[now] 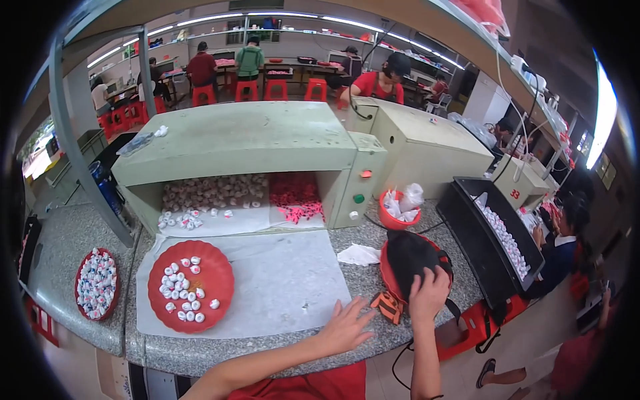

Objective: Assembling small toy character heads by applying glue and attaching pink bow/ear parts.

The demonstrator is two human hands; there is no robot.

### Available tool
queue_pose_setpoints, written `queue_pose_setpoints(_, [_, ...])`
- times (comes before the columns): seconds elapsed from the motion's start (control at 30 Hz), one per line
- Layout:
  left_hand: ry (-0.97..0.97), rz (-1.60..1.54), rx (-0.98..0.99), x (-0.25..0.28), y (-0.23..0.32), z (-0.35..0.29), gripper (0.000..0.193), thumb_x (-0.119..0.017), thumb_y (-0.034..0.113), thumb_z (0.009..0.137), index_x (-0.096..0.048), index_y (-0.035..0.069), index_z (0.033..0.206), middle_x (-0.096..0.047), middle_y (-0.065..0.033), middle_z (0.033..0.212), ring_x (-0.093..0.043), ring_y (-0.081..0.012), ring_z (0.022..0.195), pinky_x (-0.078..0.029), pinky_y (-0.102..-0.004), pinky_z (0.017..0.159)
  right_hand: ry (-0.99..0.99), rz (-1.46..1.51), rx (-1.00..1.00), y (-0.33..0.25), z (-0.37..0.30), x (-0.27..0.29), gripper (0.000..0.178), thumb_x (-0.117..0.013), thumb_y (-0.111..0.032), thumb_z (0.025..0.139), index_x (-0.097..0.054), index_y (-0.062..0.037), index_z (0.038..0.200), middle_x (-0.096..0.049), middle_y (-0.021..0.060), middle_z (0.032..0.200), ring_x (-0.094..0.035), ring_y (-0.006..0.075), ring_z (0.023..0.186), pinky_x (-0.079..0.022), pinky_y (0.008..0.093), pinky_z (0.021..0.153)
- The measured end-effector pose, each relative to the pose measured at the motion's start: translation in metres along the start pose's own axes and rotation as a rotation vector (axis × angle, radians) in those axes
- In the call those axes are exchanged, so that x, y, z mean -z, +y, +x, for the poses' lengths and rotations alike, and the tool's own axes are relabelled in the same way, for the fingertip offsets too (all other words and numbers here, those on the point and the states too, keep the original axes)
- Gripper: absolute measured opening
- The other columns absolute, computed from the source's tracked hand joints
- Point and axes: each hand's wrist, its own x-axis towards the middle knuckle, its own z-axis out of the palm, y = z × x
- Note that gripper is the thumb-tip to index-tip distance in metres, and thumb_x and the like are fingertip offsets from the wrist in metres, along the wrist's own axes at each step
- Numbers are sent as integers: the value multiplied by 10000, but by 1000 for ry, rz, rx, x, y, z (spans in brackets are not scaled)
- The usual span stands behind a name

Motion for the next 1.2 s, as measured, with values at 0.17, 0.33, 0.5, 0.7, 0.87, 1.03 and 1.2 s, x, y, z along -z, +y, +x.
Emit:
queue_pose_setpoints(0.17, [-64,24,81,41,-19,-39,484,-553,352,826,-459,96,1225,-333,-197,1305,-286,-368,1253,-260,-622,935,-327,-28,221,-42,1,-34,455,-687,-264,669,-581,-125,1090,-377,189,1302,-300,349,1241,-196,545,1010])
queue_pose_setpoints(0.33, [86,42,213,90,-39,-70,422,-601,302,804,-512,112,1170,-387,-163,1263,-325,-364,1231,-260,-625,932,-259,-67,231,11,-1,-73,401,-694,-278,647,-642,-145,1021,-423,142,1287,-321,306,1239,-176,549,1020])
queue_pose_setpoints(0.5, [205,157,324,134,-59,-105,394,-647,242,767,-543,105,1122,-420,-145,1225,-361,-353,1204,-259,-615,936,-241,-161,189,42,11,-56,485,-703,-301,636,-597,-88,1058,-436,162,1261,-339,314,1223,-197,517,1021])
queue_pose_setpoints(0.7, [262,383,452,159,-84,-117,377,-661,219,742,-559,91,1081,-437,-154,1194,-377,-344,1182,-261,-593,946,-498,457,233,-69,-37,-21,298,-704,-247,669,-598,-61,877,-564,113,805,-556,305,744,-440,407,637])
queue_pose_setpoints(0.87, [229,503,374,168,-121,-55,386,-637,223,760,-537,65,1099,-443,-181,1170,-403,-359,1122,-309,-528,935,-852,567,139,-92,-56,-18,350,-728,-252,659,-599,-60,921,-587,91,747,-589,266,717,-470,361,615])
queue_pose_setpoints(1.03, [201,493,430,158,-213,71,424,-571,307,810,-518,46,1140,-425,-219,1200,-398,-369,1125,-363,-402,929,-1045,696,104,-94,-44,-27,323,-701,-210,676,-586,-61,939,-565,100,768,-586,294,719,-468,394,634])
queue_pose_setpoints(1.2, [564,829,438,93,-338,140,547,-462,447,846,-457,22,1189,-422,-238,1236,-417,-385,1121,-358,-490,906,-840,613,268,-105,-37,-16,280,-666,-119,690,-597,-60,955,-579,96,745,-583,273,649,-476,383,641])
